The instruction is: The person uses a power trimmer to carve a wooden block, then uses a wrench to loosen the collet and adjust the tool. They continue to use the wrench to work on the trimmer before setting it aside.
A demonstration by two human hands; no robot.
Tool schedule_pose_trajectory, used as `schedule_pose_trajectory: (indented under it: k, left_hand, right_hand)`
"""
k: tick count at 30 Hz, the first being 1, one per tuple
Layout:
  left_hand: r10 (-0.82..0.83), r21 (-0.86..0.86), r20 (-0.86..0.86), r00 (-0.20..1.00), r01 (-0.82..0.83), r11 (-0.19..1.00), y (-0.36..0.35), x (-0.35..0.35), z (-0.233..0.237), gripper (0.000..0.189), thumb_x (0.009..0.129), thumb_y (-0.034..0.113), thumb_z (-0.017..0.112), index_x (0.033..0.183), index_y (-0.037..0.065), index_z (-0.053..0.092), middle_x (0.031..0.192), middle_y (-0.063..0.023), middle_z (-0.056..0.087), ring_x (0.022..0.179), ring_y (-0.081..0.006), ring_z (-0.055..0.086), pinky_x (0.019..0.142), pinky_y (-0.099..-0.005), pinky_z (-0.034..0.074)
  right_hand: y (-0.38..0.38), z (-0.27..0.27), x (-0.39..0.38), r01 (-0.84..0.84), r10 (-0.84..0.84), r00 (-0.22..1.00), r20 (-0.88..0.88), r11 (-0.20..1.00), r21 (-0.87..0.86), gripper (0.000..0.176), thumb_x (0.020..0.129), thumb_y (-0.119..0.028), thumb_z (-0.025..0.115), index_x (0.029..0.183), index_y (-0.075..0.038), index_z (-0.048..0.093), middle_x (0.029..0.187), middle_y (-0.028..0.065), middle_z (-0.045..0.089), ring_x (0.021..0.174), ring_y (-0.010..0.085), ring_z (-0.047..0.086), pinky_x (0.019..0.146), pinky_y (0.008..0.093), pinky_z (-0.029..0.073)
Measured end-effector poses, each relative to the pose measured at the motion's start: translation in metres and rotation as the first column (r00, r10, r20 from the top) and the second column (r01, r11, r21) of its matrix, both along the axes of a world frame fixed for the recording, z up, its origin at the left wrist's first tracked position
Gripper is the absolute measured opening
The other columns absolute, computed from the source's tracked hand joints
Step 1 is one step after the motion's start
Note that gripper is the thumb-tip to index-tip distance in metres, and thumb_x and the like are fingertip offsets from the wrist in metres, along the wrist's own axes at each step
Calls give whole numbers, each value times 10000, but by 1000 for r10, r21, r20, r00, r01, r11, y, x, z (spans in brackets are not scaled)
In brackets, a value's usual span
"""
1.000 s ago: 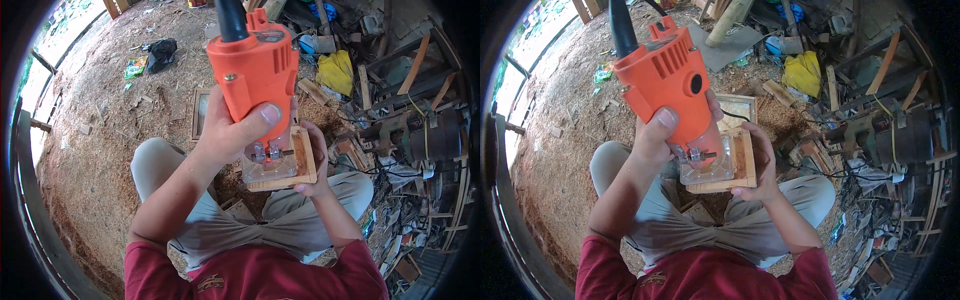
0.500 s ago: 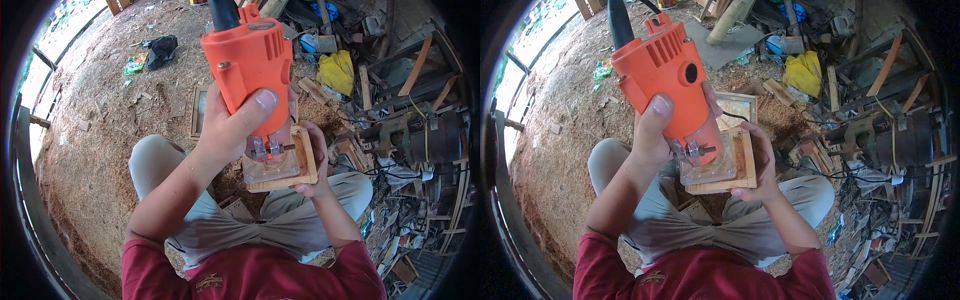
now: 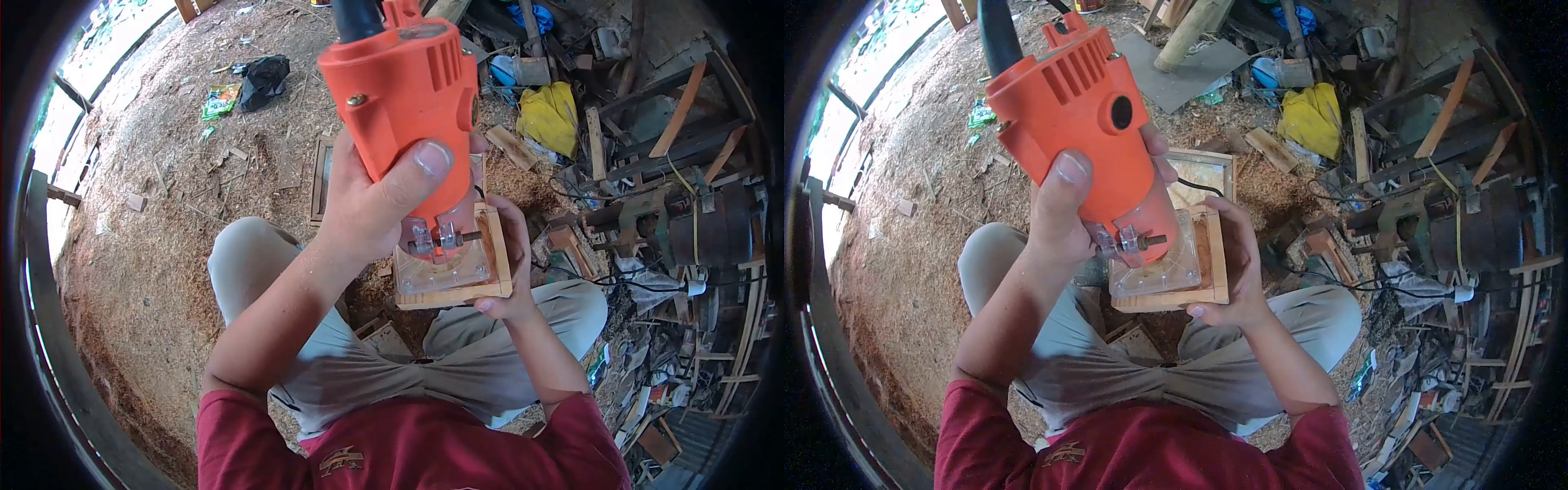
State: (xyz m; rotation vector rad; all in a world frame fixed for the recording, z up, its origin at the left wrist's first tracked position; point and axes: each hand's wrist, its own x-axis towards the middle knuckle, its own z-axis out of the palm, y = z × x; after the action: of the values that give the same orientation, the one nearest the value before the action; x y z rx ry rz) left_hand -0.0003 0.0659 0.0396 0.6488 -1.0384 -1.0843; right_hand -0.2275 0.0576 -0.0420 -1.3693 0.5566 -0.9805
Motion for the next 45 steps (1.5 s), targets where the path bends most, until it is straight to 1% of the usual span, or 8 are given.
schedule_pose_trajectory:
  k: [10, 13, 17, 20, 26, 32, 37, 45]
  left_hand:
    - [-14, 11, -143, 990, 16, 1000, -5, -7, -4, 827, 869, 686, 638, 1299, -7, 499, 1112, -144, 639, 959, -257, 689, 813, -391, 600]
    - [-92, -51, -82, 992, 88, 995, -5, -7, -13, 840, 851, 654, 692, 1318, -16, 496, 1142, -153, 643, 988, -253, 693, 859, -398, 602]
    - [-169, -24, -47, 985, 168, 986, 1, -8, -11, 893, 807, 626, 764, 1357, -26, 500, 1190, -158, 648, 1069, -248, 684, 913, -404, 595]
    - [-136, -79, 9, 991, 136, 987, -2, -8, -13, 886, 806, 624, 769, 1349, -26, 507, 1190, -156, 647, 1076, -243, 681, 913, -399, 594]
    - [-167, -43, -30, 986, 166, 985, 0, -7, -14, 868, 816, 617, 764, 1346, -20, 506, 1176, -150, 647, 1070, -238, 679, 911, -387, 591]
    - [-89, -71, -68, 994, 85, 994, -5, -2, -14, 835, 840, 641, 718, 1311, -14, 502, 1141, -148, 641, 1005, -244, 679, 855, -378, 584]
    - [-60, 28, -108, 992, 63, 998, 0, -4, -6, 873, 812, 696, 701, 1295, -4, 503, 1092, -143, 631, 973, -241, 674, 836, -373, 577]
    - [-76, -45, 6, 997, 76, 996, 6, -4, -12, 915, 783, 707, 752, 1293, -15, 515, 1112, -146, 639, 999, -237, 674, 866, -381, 578]
  right_hand:
    - [4, -4, 8, -33, 31, 998, -48, 999, -31, 1230, 578, -256, 946, 1568, -10, 258, 1510, 147, 413, 1423, 279, 425, 1192, 432, 327]
    - [3, -10, 3, -42, 41, 996, -73, 999, -4, 1236, 572, -268, 948, 1567, -12, 261, 1522, 154, 410, 1433, 281, 421, 1196, 436, 325]
    - [8, -3, 5, -18, 22, 997, -68, 998, 62, 1240, 560, -287, 953, 1561, -16, 273, 1520, 156, 415, 1426, 282, 433, 1194, 444, 328]
    - [10, -5, 5, 8, -4, 997, -81, 998, 54, 1240, 555, -297, 955, 1557, -19, 279, 1521, 155, 414, 1421, 282, 439, 1191, 447, 334]
    - [9, -1, 5, -19, 23, 996, -87, 999, 47, 1232, 559, -292, 954, 1556, -17, 284, 1517, 153, 420, 1417, 285, 444, 1188, 441, 337]
    - [2, -3, 8, -55, 55, 998, -12, 998, -16, 1236, 560, -264, 955, 1559, -4, 276, 1499, 149, 434, 1402, 275, 454, 1186, 429, 340]
    - [2, -1, 5, -45, 45, 999, 17, 999, 2, 1233, 561, -236, 956, 1560, 0, 273, 1481, 145, 445, 1392, 270, 458, 1174, 421, 356]
    - [3, -2, 5, -54, 54, 999, 9, 999, 0, 1228, 560, -251, 957, 1558, -13, 282, 1487, 145, 442, 1394, 273, 455, 1169, 424, 357]
